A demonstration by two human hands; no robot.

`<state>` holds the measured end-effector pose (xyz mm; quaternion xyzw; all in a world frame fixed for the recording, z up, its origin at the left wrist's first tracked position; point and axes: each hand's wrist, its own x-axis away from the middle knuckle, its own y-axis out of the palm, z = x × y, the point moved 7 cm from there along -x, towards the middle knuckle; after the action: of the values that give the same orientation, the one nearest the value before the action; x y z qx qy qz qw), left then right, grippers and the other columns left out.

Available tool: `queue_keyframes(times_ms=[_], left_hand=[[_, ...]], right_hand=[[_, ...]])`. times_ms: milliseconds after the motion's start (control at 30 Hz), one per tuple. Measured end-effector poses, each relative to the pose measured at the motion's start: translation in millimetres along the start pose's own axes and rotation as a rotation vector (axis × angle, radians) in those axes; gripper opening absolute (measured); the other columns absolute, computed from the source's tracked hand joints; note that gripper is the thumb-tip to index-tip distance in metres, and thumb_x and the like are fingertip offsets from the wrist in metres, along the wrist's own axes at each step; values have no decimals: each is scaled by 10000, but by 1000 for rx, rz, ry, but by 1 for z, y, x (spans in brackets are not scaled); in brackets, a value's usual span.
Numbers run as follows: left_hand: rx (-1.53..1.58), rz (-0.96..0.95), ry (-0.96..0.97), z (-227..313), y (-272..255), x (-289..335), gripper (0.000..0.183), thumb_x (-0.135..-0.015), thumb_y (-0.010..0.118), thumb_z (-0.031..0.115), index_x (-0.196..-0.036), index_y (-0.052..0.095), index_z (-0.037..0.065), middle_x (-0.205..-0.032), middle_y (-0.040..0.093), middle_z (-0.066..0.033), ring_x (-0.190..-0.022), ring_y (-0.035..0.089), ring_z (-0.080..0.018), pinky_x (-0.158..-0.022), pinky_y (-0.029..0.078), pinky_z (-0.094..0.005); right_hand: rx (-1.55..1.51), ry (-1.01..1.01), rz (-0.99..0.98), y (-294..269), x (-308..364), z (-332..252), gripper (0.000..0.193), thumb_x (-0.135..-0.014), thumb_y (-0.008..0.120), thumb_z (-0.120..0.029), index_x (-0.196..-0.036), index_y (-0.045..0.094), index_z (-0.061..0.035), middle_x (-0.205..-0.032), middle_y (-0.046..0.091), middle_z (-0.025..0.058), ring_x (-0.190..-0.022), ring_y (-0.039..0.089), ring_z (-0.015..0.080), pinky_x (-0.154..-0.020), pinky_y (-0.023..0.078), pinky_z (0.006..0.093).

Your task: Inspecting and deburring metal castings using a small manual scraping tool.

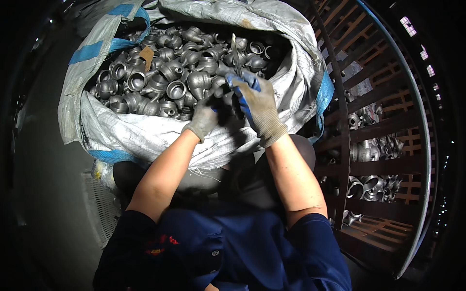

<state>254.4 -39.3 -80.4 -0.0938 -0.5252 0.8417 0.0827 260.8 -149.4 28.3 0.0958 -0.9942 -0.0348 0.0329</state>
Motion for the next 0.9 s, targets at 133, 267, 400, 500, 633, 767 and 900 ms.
queue_keyframes(times_ms=[133,267,400,500,633,767,900], left_hand=[[1358,568,-134,-34,-52,31,258,-812,542,-70,-1054,557,16,-964,627,-97,-841,632,-208,-689,511,-326],[1543,767,-328,-61,-88,75,305,-841,520,-67,-1139,518,-3,-1038,590,-96,-891,604,-164,-749,529,-271],[1422,760,-282,-49,-113,123,331,-839,533,-50,-1167,496,-23,-1112,566,-114,-960,589,-178,-828,502,-285],[1491,742,-215,-40,-116,139,338,-834,547,-26,-1170,502,-15,-1122,567,-110,-971,584,-168,-843,487,-271],[1535,611,-97,-30,-120,149,395,-829,539,-48,-1213,448,-41,-1193,522,-135,-1058,547,-199,-907,465,-291],[1539,458,-167,-24,-111,148,533,-793,585,-66,-1287,400,9,-1228,497,-126,-1027,556,-179,-880,478,-279],[1063,327,-205,-16,-105,134,591,-753,673,-5,-1290,433,59,-1222,520,-30,-849,536,-82,-760,470,-218]], right_hand=[[-58,189,-29,-3,2,34,216,-820,634,-247,-919,655,-56,-540,457,-58,-411,383,34,-365,294,199],[-148,130,-19,-2,-6,34,167,-827,629,-229,-808,599,-65,-504,432,-53,-372,359,40,-344,275,201],[-152,192,-70,18,-6,41,184,-834,624,-227,-917,628,-63,-529,451,-58,-397,366,25,-356,274,190],[-150,122,-198,33,-2,42,200,-826,637,-220,-938,623,-56,-583,492,-49,-424,387,19,-370,289,184],[-307,226,-351,43,2,50,252,-820,645,-196,-1006,613,-28,-635,524,-41,-438,403,21,-375,308,169],[-360,182,-385,46,7,46,239,-815,635,-117,-1023,611,-1,-730,601,-10,-524,479,32,-447,377,170],[-68,-110,-284,51,14,30,263,-765,667,-53,-1023,634,-16,-799,635,-7,-635,529,34,-565,434,180]])
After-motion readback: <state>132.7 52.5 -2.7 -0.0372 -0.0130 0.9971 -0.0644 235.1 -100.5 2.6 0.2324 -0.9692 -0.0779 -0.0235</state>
